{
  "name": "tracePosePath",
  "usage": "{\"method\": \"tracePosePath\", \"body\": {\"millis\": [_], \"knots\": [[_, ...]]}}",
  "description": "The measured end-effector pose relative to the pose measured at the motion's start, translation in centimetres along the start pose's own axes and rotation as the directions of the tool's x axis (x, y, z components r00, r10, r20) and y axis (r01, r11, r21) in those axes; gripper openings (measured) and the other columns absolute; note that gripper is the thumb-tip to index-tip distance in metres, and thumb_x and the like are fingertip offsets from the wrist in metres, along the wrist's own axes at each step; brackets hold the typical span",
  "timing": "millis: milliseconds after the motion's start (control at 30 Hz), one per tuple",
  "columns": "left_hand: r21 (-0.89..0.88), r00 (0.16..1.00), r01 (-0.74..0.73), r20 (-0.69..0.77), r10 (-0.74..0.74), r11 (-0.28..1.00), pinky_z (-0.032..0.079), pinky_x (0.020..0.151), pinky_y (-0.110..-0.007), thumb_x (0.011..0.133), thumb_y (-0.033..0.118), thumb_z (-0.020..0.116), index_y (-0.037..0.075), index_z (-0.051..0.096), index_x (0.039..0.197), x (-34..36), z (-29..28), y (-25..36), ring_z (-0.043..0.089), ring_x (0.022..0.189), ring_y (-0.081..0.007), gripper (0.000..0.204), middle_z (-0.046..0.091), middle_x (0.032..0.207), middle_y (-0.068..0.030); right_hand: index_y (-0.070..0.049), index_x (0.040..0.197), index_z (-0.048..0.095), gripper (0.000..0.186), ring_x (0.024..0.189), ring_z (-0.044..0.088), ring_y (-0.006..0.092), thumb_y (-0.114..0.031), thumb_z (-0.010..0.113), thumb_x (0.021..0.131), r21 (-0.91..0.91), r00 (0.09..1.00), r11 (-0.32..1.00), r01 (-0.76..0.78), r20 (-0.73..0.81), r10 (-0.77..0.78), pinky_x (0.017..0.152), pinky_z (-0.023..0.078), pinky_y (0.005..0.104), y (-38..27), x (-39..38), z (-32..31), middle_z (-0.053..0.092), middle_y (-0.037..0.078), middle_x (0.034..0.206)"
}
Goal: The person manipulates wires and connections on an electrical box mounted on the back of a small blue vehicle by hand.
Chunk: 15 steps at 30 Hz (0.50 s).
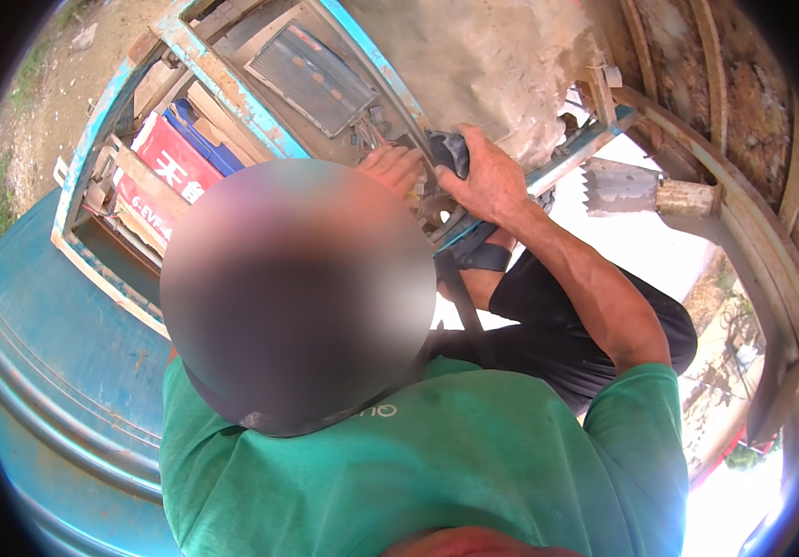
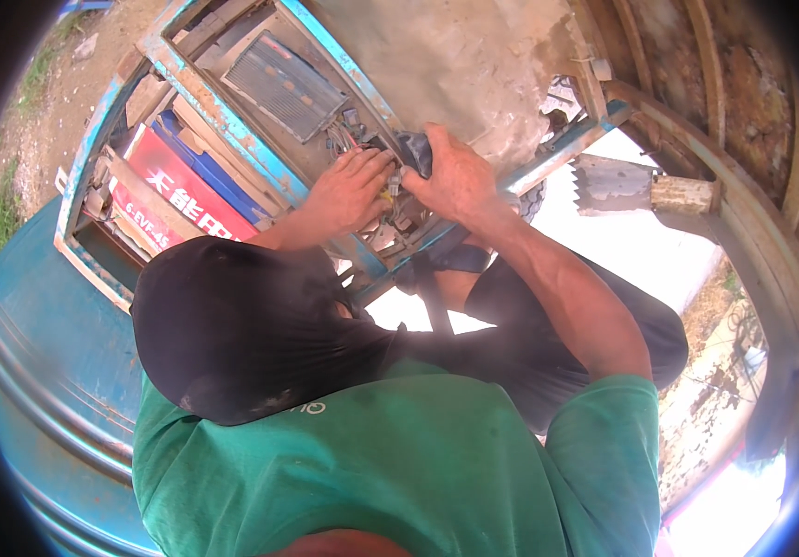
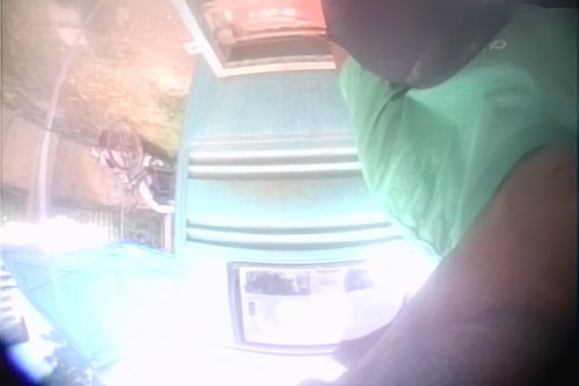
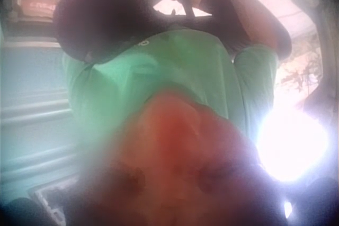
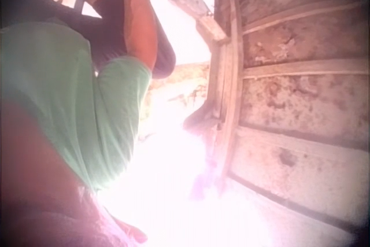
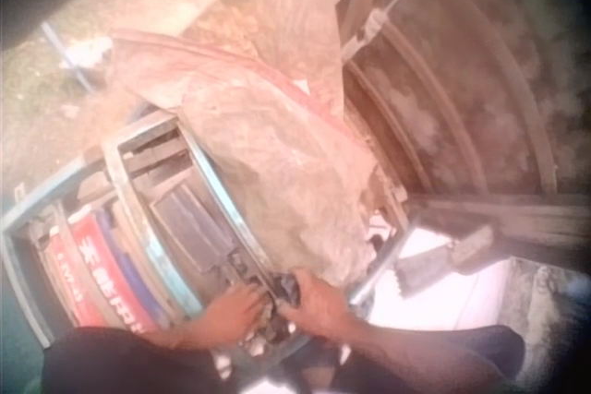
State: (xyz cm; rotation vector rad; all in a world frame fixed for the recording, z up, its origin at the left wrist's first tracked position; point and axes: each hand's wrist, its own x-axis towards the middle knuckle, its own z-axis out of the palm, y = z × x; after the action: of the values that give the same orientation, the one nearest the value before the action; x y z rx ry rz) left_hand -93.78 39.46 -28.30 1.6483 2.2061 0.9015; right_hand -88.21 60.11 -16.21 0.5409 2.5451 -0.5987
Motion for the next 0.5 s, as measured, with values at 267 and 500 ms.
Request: {"method": "tracePosePath", "body": {"millis": [267,500], "knots": [[-0.025,0.999,0.044,0.001,-0.044,0.999,0.035,0.121,-0.048,0.086,0.035,0.072,-0.001,0.064,0.132,-0.1,-0.4,0.3,0.050,0.139,-0.0320,0.059,0.058,0.141,-0.0151,-0.003,0.151,0.044,0.081,0.122,0.062,0.0434,-0.046,0.072,0.089,0.022,0.994,0.997,0.074,0.084,-0.076,0.101,0.051,0.0487,-1.4,-0.7,-0.2,0.061,0.029,0.134],[-0.107,1.000,0.009,0.012,-0.007,0.994,0.038,0.118,-0.049,0.084,0.029,0.074,0.000,0.068,0.120,0.2,0.0,-0.9,0.051,0.137,-0.0342,0.047,0.061,0.136,-0.0169,-0.005,0.155,0.043,0.086,0.124,0.061,0.0424,-0.049,0.074,0.088,0.095,0.984,0.992,0.084,0.151,-0.098,0.105,0.050,0.0469,-1.9,-0.8,-0.2,0.060,0.025,0.134]]}}
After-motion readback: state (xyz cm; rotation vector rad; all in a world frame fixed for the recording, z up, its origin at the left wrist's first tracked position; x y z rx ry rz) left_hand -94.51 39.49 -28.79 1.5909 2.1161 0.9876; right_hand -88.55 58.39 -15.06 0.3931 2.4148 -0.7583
